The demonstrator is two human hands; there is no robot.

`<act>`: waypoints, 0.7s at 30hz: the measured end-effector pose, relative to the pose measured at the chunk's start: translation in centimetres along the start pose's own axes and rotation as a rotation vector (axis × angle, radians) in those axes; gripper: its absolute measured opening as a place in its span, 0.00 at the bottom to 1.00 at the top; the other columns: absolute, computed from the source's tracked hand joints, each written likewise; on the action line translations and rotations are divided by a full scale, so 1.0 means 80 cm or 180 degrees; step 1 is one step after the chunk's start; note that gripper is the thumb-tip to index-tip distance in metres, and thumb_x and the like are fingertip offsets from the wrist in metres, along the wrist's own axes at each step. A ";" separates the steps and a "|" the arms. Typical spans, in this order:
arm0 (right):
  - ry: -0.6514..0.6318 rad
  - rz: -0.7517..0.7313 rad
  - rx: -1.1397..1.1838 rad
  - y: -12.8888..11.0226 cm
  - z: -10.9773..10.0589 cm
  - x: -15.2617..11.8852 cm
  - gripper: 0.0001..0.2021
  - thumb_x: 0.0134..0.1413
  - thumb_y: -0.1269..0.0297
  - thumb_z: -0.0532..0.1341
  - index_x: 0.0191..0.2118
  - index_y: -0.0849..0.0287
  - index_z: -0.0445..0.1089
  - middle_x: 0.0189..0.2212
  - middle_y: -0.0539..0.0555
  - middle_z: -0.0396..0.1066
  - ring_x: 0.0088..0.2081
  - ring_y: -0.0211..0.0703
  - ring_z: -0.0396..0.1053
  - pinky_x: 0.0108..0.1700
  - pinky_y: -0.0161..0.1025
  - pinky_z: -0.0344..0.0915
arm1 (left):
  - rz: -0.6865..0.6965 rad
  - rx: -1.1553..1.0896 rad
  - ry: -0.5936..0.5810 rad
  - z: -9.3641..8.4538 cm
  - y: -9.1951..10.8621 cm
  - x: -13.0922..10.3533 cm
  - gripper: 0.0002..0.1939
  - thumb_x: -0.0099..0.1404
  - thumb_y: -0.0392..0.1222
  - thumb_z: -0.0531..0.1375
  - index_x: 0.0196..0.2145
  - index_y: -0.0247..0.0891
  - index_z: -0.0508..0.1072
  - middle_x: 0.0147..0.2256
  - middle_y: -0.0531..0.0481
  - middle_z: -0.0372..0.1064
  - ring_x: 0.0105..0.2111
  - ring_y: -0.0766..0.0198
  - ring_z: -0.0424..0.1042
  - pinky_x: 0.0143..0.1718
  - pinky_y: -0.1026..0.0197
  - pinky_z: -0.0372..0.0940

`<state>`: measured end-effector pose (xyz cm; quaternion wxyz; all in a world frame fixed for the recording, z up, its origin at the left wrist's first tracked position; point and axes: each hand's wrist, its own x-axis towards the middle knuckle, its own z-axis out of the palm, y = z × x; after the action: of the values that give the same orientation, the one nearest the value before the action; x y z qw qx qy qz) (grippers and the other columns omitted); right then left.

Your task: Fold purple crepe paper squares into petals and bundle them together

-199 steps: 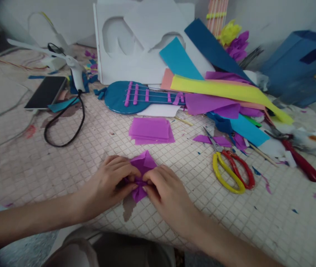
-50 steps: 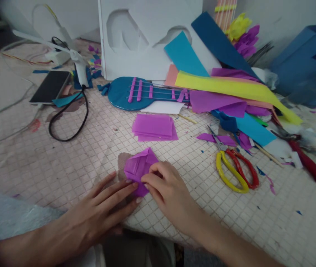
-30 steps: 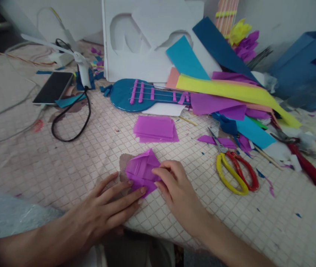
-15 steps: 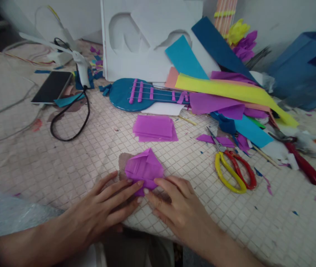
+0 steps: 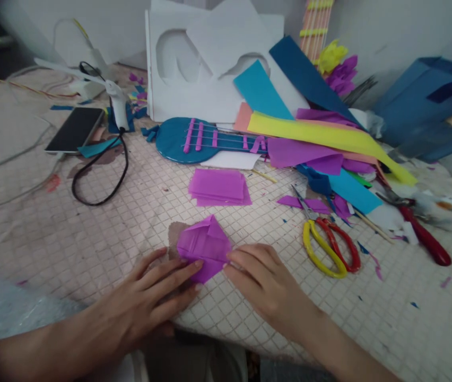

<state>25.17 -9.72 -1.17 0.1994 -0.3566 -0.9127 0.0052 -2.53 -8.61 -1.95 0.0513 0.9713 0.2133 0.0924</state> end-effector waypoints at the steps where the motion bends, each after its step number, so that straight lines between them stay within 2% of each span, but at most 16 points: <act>1: -0.0065 -0.0159 -0.0010 0.000 -0.002 0.007 0.12 0.58 0.76 0.55 0.46 0.61 0.70 0.45 0.58 0.71 0.49 0.48 0.65 0.49 0.49 0.66 | -0.0047 -0.0063 0.0001 0.000 0.000 0.001 0.26 0.64 0.52 0.59 0.57 0.41 0.62 0.61 0.42 0.56 0.59 0.51 0.56 0.61 0.42 0.41; 5: -0.0198 -0.0486 -0.0074 0.001 -0.007 0.027 0.13 0.61 0.75 0.50 0.44 0.62 0.70 0.42 0.58 0.73 0.47 0.47 0.66 0.48 0.48 0.66 | -0.0093 -0.0174 0.0039 0.002 0.000 0.003 0.26 0.63 0.51 0.61 0.56 0.42 0.63 0.59 0.40 0.58 0.57 0.50 0.58 0.60 0.40 0.44; 9: -0.0191 -0.0537 -0.0145 0.003 -0.002 0.031 0.13 0.61 0.75 0.50 0.42 0.62 0.71 0.40 0.57 0.74 0.45 0.46 0.67 0.46 0.47 0.66 | -0.0059 -0.0169 0.0189 0.000 -0.003 0.005 0.25 0.65 0.51 0.58 0.56 0.41 0.63 0.58 0.41 0.60 0.56 0.50 0.59 0.60 0.40 0.45; 12: -0.0180 -0.0479 -0.0143 0.001 0.002 0.028 0.13 0.61 0.76 0.50 0.42 0.61 0.71 0.40 0.56 0.74 0.44 0.46 0.67 0.46 0.48 0.66 | -0.0136 -0.0288 0.0308 -0.005 -0.004 0.009 0.19 0.68 0.47 0.55 0.55 0.40 0.65 0.56 0.43 0.62 0.54 0.54 0.61 0.59 0.43 0.49; 18: 0.0122 0.0130 0.0194 -0.014 0.013 0.032 0.08 0.57 0.76 0.55 0.40 0.64 0.69 0.37 0.58 0.72 0.42 0.47 0.66 0.44 0.47 0.67 | -0.0302 -0.0298 0.0856 -0.006 0.003 0.034 0.13 0.68 0.40 0.55 0.49 0.37 0.68 0.46 0.48 0.69 0.46 0.59 0.64 0.55 0.50 0.53; 21: 0.0241 0.0523 0.0213 -0.026 0.017 0.036 0.07 0.57 0.76 0.54 0.37 0.62 0.68 0.35 0.57 0.71 0.39 0.47 0.66 0.42 0.48 0.67 | -0.0189 -0.0063 0.0872 -0.003 0.005 0.047 0.10 0.69 0.36 0.53 0.46 0.34 0.70 0.40 0.48 0.70 0.41 0.59 0.64 0.52 0.50 0.54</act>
<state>21.39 -9.19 -1.06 0.2445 -0.4233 -0.8715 0.0386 0.92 -7.34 -1.10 0.0340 0.9422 0.2461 0.2247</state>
